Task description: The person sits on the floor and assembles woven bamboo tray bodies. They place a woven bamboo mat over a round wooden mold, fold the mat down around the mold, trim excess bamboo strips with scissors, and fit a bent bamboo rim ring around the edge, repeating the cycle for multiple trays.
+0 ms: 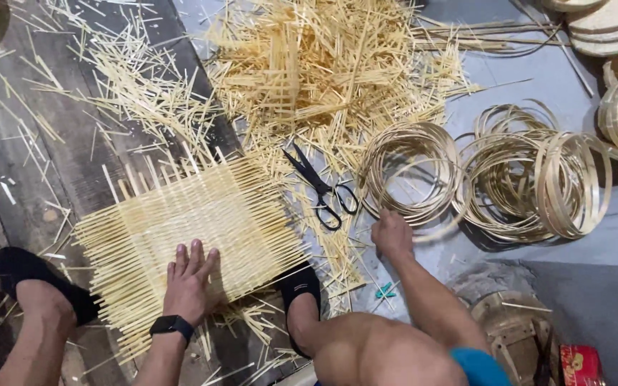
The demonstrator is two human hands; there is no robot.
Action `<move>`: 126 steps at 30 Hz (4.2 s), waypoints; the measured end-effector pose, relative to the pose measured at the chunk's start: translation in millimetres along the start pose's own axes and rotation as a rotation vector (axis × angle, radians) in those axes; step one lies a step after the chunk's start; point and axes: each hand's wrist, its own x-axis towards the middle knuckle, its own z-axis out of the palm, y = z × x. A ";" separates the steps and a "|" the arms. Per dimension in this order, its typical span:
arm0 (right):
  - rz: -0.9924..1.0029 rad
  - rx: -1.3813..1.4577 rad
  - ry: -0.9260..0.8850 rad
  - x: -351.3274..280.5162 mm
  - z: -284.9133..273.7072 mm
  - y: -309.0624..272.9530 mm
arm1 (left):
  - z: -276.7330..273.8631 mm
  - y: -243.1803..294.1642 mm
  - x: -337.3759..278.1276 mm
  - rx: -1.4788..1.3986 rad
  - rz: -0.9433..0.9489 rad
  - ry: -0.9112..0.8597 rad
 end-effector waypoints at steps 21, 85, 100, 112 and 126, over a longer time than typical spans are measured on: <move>-1.439 0.334 0.262 38.1 -323.3 -330.5 | -184.1 81.0 -66.2 -1.938 -0.131 0.184; 0.024 2.096 -0.812 19.8 -177.2 -314.9 | -130.0 -36.8 -28.0 -2.694 0.022 0.721; 0.009 0.930 -0.344 38.2 -32.2 -292.8 | 29.2 -76.2 12.0 -0.954 -0.562 1.014; -0.131 0.612 -0.258 29.0 0.9 -286.3 | 55.5 -122.1 30.7 -0.977 -0.741 0.589; -0.082 0.656 -0.244 26.8 1.1 -284.9 | 26.5 -121.4 28.9 -0.767 -0.775 0.491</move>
